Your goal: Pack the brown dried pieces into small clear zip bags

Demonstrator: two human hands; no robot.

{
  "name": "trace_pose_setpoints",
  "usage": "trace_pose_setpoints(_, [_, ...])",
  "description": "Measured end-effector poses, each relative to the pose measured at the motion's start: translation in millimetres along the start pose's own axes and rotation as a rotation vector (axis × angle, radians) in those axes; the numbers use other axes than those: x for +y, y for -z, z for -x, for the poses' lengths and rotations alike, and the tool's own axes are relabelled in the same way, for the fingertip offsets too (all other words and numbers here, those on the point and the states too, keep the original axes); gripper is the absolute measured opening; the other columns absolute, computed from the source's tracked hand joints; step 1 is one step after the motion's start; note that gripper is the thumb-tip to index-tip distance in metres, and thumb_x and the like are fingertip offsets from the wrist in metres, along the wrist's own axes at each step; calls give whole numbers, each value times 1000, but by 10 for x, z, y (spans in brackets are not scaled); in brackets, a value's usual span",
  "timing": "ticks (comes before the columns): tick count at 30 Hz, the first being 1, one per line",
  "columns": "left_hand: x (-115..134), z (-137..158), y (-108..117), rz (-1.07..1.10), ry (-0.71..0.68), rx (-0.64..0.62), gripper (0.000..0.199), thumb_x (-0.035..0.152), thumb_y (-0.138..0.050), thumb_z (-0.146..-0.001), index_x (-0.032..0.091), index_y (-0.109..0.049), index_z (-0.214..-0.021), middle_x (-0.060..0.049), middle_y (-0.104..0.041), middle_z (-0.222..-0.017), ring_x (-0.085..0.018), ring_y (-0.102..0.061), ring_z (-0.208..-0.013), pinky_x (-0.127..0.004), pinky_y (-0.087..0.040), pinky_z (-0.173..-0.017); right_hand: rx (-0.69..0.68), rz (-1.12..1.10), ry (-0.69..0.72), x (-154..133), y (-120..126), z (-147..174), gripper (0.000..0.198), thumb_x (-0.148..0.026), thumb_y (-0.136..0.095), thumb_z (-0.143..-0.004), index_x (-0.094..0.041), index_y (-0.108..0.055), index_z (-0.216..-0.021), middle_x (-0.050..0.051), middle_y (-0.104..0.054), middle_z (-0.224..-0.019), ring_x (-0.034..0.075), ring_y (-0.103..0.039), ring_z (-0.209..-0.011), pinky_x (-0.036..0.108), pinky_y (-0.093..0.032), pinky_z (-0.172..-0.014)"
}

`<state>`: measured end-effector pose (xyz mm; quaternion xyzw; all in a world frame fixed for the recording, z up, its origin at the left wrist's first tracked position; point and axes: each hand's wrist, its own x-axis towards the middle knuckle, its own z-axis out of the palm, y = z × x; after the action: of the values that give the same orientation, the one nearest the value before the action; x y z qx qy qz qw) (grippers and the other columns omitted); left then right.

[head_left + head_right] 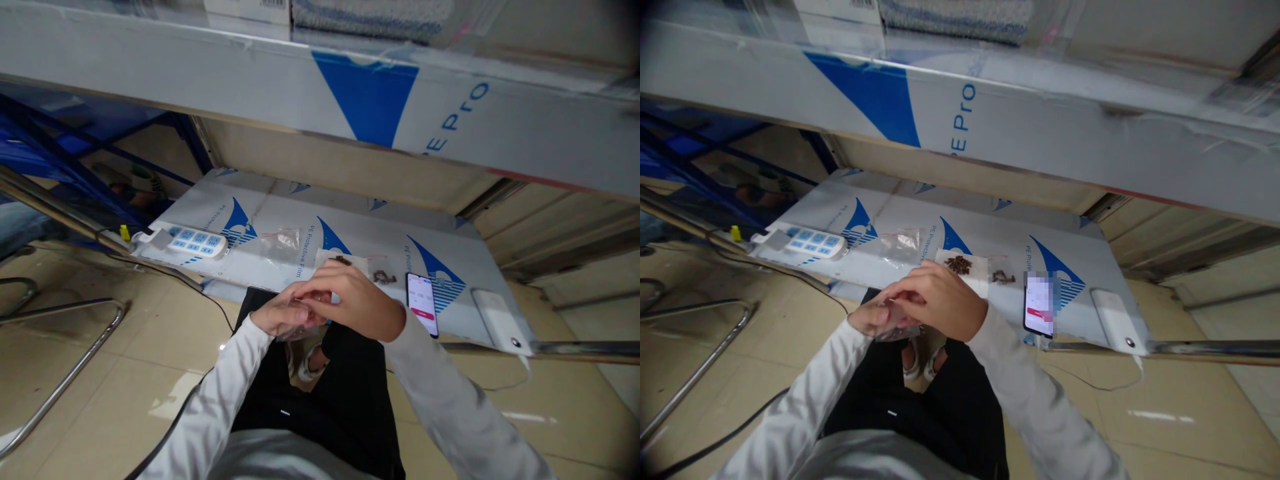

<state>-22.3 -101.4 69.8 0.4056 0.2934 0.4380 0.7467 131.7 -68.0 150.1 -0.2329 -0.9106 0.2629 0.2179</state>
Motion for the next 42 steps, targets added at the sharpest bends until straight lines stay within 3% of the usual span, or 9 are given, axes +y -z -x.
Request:
trace_pose_setpoints(4, [-26,17,-35,99,42,-52,58,51,-83,-44,15,-65,-87,-3,-59,-73,-17,-58,-66,-28,-44,-61,-119,19,26,-16,35,74,24,-23,-50,-92,-19,-71,-83,2,-72,-85,14,-54,-73,30,-38,-76])
trace_pose_setpoints(9, [-99,69,-78,241,3,-73,63,60,-71,-61,15,-65,-104,-9,-65,-98,-25,-59,-98,-33,-43,-87,-8,-22,-94,81,-20,259,19,-34,-65,-82,-19,-70,-74,6,-64,-93,18,-53,-90,33,-39,-84])
trace_pose_setpoints(14, [-130,197,-234,108,34,236,32,41,-54,-85,16,-67,-98,-6,-65,-92,-19,-59,-92,-27,-44,-83,190,-273,-207,189,-218,517,21,-40,-69,-76,-20,-69,-75,8,-54,-107,20,-53,-99,34,-42,-88])
trace_pose_setpoints(19, [-204,363,-413,-172,-74,549,31,36,-59,-84,20,-61,-110,-2,-64,-93,-13,-58,-85,-20,-44,-77,495,-649,-539,25,-675,689,50,-37,-74,-72,-23,-56,-117,6,-64,-99,19,-60,-89,30,-48,-75])
trace_pose_setpoints(22, [-228,428,-483,-211,-117,639,33,38,-59,-83,21,-59,-112,-1,-65,-93,-12,-59,-83,-19,-45,-75,616,-822,-730,-106,-898,698,31,-34,-72,-73,-19,-65,-100,5,-70,-87,18,-64,-80,31,-50,-74])
trace_pose_setpoints(25, [-222,462,-493,-186,-120,637,29,37,-61,-82,19,-61,-105,-1,-67,-86,-12,-61,-80,-19,-47,-71,728,-931,-771,-157,-961,693,16,-32,-70,-76,-18,-70,-82,5,-72,-82,18,-66,-78,30,-51,-74])
trace_pose_setpoints(30, [-211,486,-456,-214,-132,604,15,30,-66,-79,15,-65,-82,-2,-69,-79,-12,-61,-73,-18,-47,-69,769,-984,-715,-169,-895,725,13,-30,-68,-78,-19,-71,-86,3,-72,-81,17,-66,-79,27,-52,-74])
trace_pose_setpoints(36, [-244,519,-481,-251,-160,612,12,27,-65,-80,15,-66,-80,-2,-70,-76,-13,-63,-73,-20,-48,-72,838,-819,-732,-190,-917,740,15,-32,-64,-81,-18,-68,-76,0,-66,-70,13,-59,-68,23,-48,-66])
trace_pose_setpoints(42, [-188,485,-432,-258,-110,537,17,28,-67,-77,14,-65,-86,-4,-71,-81,-14,-64,-76,-21,-49,-72,772,-678,-728,-190,-922,779,15,-31,-62,-83,-18,-66,-79,1,-66,-73,14,-58,-71,25,-46,-68])
